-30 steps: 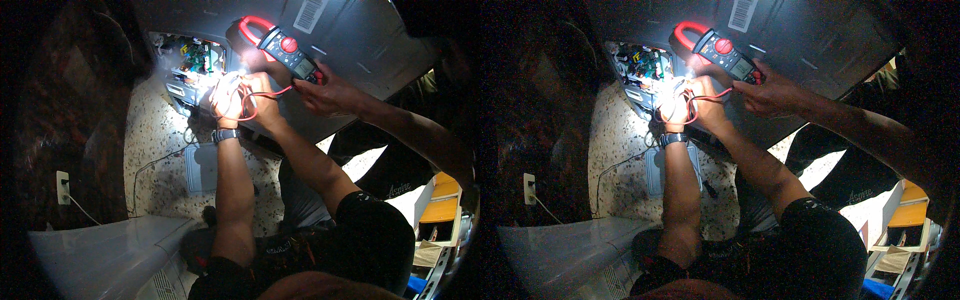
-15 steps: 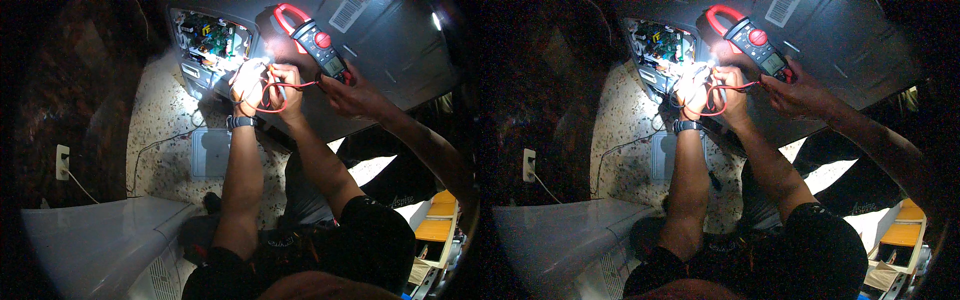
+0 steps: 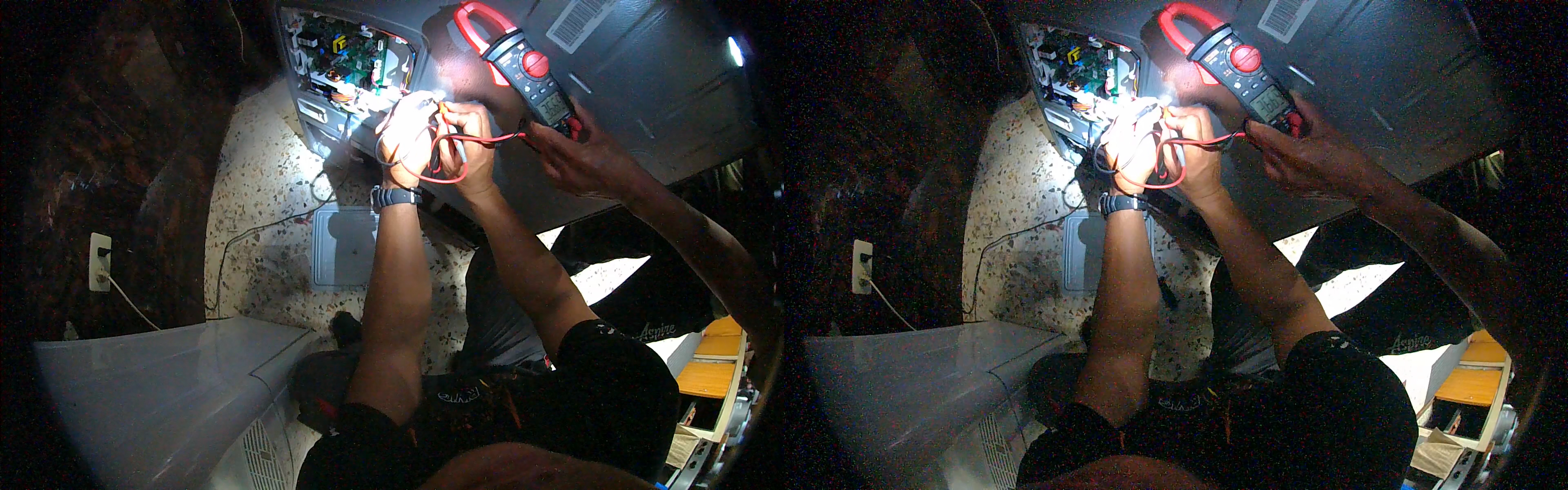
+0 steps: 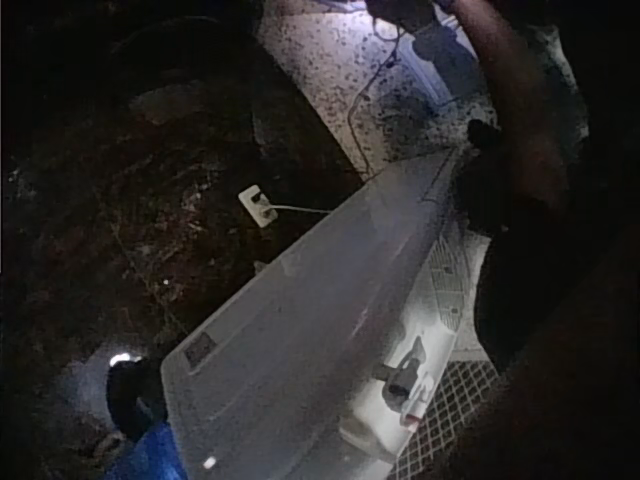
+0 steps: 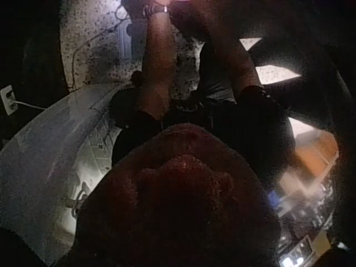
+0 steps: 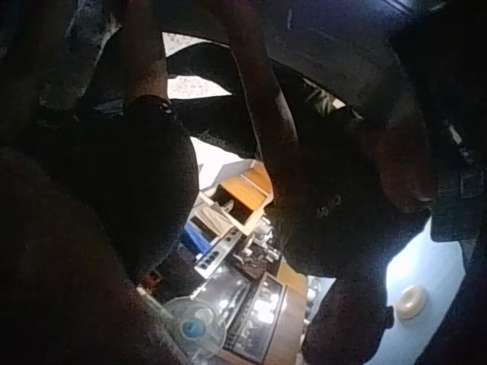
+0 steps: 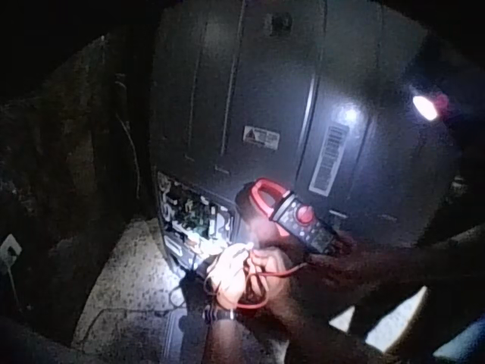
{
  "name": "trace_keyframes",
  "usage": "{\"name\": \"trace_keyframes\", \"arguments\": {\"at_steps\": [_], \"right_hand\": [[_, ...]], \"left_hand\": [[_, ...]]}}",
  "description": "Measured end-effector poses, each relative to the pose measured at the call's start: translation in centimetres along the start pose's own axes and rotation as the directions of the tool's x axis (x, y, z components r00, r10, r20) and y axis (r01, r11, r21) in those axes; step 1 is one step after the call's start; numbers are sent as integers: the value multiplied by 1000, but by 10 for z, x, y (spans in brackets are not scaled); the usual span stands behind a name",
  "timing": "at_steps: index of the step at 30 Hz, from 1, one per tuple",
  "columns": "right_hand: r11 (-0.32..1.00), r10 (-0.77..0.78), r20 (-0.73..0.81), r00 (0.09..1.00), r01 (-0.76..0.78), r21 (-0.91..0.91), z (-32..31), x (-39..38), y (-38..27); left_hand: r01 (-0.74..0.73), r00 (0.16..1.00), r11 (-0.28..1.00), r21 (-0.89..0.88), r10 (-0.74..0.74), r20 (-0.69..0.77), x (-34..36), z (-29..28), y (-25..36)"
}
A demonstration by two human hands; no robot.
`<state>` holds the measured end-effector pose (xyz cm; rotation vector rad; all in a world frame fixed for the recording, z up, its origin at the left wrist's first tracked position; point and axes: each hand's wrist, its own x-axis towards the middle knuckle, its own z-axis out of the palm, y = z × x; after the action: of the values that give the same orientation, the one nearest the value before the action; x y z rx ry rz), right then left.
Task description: The person repairs the electrical wiring of an appliance by stripping wires with a tool, using a flashlight for visibility, and testing the connections with a multimeter held by an assistant.
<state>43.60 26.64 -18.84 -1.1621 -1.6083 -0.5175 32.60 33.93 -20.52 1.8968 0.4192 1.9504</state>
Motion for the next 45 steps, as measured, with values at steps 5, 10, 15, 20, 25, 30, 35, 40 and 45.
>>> {"name": "trace_keyframes", "arguments": {"at_steps": [5, 10, 15, 20, 25, 30, 35, 40, 45], "right_hand": [[1000, 2, 5, 1000, -2, -10, 0, -1, -1], [1000, -12, 8, 1000, 12, -10, 0, -2, 0], [1000, -7, 11, 1000, 7, -4, -3, -2, 2], [1000, 11, 15, 1000, -11, -17, -1, 1, -3], [999, 10, 0, 1000, -10, -37, -1, 5, -7], [987, 6, 30, 1000, -1, -163, -2, 8, -15], [978, 12, 42, 999, -3, -207, 0, 12, -18], [976, 38, 44, 998, -27, -218, -1, 11, -18], [974, 6, 44, 999, 4, -226, -2, 12, -20]], "left_hand": [[83, 997, 994, -73, -83, -4, -2, 1, 2], [167, 986, 979, -120, -167, 6, -4, 4, 1], [19, 1000, 1000, -1, -19, 20, -2, 2, 1], [63, 994, 995, 81, -70, 87, -7, -1, -6], [99, 993, 993, 70, -103, 55, -9, 1, -9], [185, 979, 982, 31, -187, 80, -11, 4, -5], [171, 978, 984, 48, -175, 109, -14, 1, -14], [123, 986, 990, 73, -130, 103, -12, 3, -14], [154, 983, 982, 109, -164, 85, -11, 2, -9]]}}
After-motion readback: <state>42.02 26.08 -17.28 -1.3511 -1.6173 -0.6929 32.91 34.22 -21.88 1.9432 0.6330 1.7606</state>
